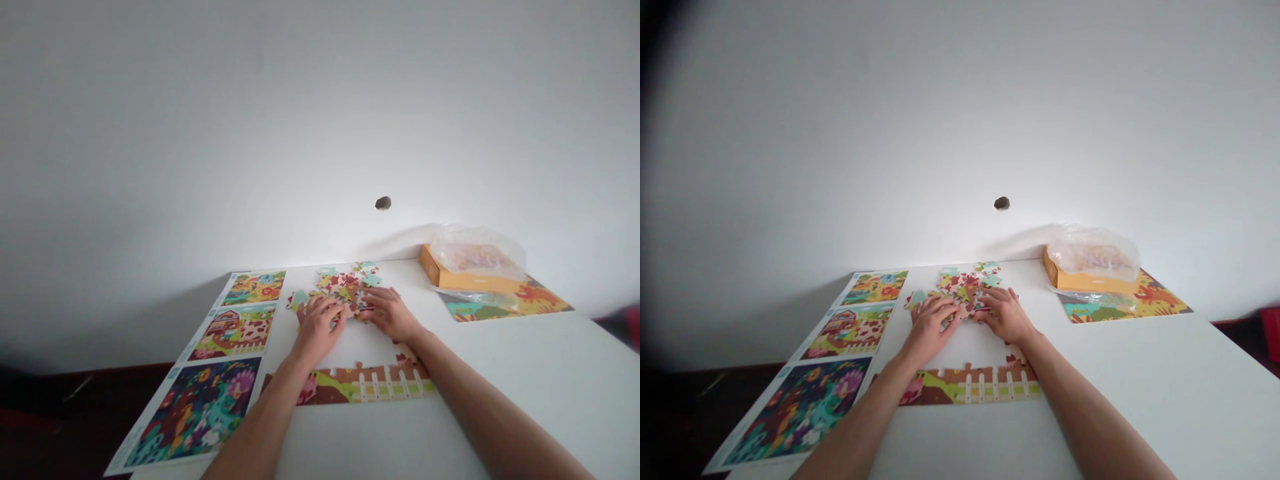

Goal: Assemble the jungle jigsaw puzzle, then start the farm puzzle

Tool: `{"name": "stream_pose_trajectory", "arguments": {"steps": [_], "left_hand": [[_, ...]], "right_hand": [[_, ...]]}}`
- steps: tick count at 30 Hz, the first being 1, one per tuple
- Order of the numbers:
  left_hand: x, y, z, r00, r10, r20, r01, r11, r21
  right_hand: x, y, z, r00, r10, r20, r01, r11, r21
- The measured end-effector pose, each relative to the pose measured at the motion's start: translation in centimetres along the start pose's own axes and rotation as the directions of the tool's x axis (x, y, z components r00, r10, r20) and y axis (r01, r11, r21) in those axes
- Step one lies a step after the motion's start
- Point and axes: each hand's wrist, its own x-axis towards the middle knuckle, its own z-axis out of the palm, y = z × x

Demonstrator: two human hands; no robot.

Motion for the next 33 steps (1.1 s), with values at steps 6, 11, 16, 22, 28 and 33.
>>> {"name": "stream_pose_trajectory", "arguments": {"steps": [6,11,16,22,28,33], "left_hand": [[-0.1,-0.8,0.4,0.958,-0.278,0.062,0.263,0.947,0.182],[-0.2,-1.0,0.7,0.978,-0.175,0.115,0.159,0.977,0.141],[-0.1,-1.4,0.6,0.999,-0.018,0.044,0.017,1.0,0.024],[0.2,-1.4,0.4,0.999,0.024,-0.044,-0.026,0.999,-0.038],[0.3,-1.2,0.2,0.997,-0.012,-0.071,0.011,1.0,-0.027],[0.1,-0.7,-0.1,0.999,0.013,-0.045,-0.015,0.999,-0.046]], "right_hand": [[0.0,1.0,0.3,0.95,0.314,-0.004,-0.31,0.938,-0.155],[-0.1,-0.3,-0.1,0.989,0.083,0.125,-0.083,0.997,-0.004],[0.1,-0.1,-0.2,0.993,-0.12,-0.003,0.119,0.981,0.152],[-0.3,1.3,0.1,0.993,0.114,-0.016,-0.114,0.993,-0.004],[-0.3,0.5,-0.2,0.998,0.003,0.07,-0.007,0.998,0.064],[0.0,0.6,0.0,0.994,-0.092,-0.055,0.097,0.991,0.096]]}}
